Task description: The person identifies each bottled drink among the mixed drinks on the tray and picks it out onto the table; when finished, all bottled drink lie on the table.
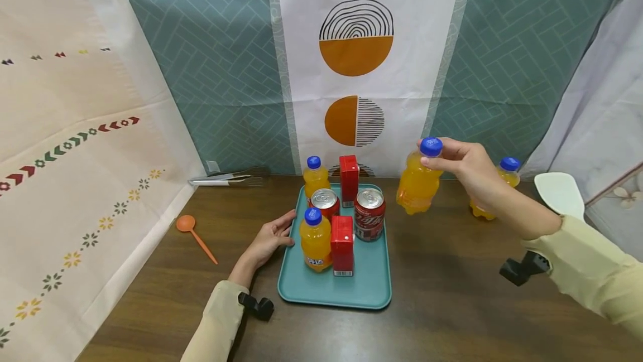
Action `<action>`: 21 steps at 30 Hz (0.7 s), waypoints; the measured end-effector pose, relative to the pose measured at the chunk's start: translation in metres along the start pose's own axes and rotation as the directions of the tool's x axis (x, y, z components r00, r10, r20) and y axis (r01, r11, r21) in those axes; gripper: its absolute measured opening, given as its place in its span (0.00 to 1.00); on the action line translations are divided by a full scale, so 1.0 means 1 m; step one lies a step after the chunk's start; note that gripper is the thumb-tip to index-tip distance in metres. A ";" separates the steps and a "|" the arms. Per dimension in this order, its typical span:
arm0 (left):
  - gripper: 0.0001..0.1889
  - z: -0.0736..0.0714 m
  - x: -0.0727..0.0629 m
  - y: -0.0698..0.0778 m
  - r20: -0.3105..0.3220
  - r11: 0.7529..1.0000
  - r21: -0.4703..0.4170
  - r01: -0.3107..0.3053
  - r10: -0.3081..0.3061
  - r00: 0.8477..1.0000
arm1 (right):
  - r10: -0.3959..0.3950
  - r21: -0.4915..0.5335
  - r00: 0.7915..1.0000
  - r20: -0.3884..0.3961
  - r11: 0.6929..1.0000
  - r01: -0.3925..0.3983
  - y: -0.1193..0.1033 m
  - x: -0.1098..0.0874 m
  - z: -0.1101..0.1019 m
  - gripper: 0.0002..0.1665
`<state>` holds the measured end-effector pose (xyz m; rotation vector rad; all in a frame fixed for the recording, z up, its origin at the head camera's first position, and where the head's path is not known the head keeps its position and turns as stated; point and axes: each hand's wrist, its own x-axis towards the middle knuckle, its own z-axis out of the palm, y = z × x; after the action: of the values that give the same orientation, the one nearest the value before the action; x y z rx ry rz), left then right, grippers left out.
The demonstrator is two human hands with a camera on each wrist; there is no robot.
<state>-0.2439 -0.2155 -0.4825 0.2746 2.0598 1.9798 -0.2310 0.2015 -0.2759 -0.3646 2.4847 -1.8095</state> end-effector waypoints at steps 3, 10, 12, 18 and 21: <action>0.42 0.000 0.000 -0.001 -0.007 1.000 -0.002 0.005 -0.005 1.000 | 0.037 0.048 0.996 -0.083 0.998 -0.033 0.007 0.004 -0.007 0.25; 0.43 0.001 0.001 -0.001 -0.005 1.000 0.002 0.007 -0.007 1.000 | 0.112 0.092 0.968 -0.223 0.991 -0.093 0.027 0.017 -0.022 0.30; 0.42 0.001 0.002 0.000 -0.010 1.000 0.000 0.003 -0.003 1.000 | 0.126 0.091 0.962 -0.242 0.990 -0.107 0.034 0.021 -0.025 0.35; 0.42 0.001 0.001 0.000 -0.002 1.000 0.009 0.004 -0.004 1.000 | 0.178 0.042 0.947 -0.268 0.984 -0.173 0.058 0.025 -0.027 0.44; 0.42 0.000 0.001 0.001 -0.003 1.000 0.008 0.002 -0.002 1.000 | 0.185 0.038 0.945 -0.270 0.983 -0.182 0.068 0.026 -0.026 0.44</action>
<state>-0.2451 -0.2145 -0.4818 0.2713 2.0688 1.9725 -0.2717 0.2401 -0.3286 0.1256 2.5723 -1.9104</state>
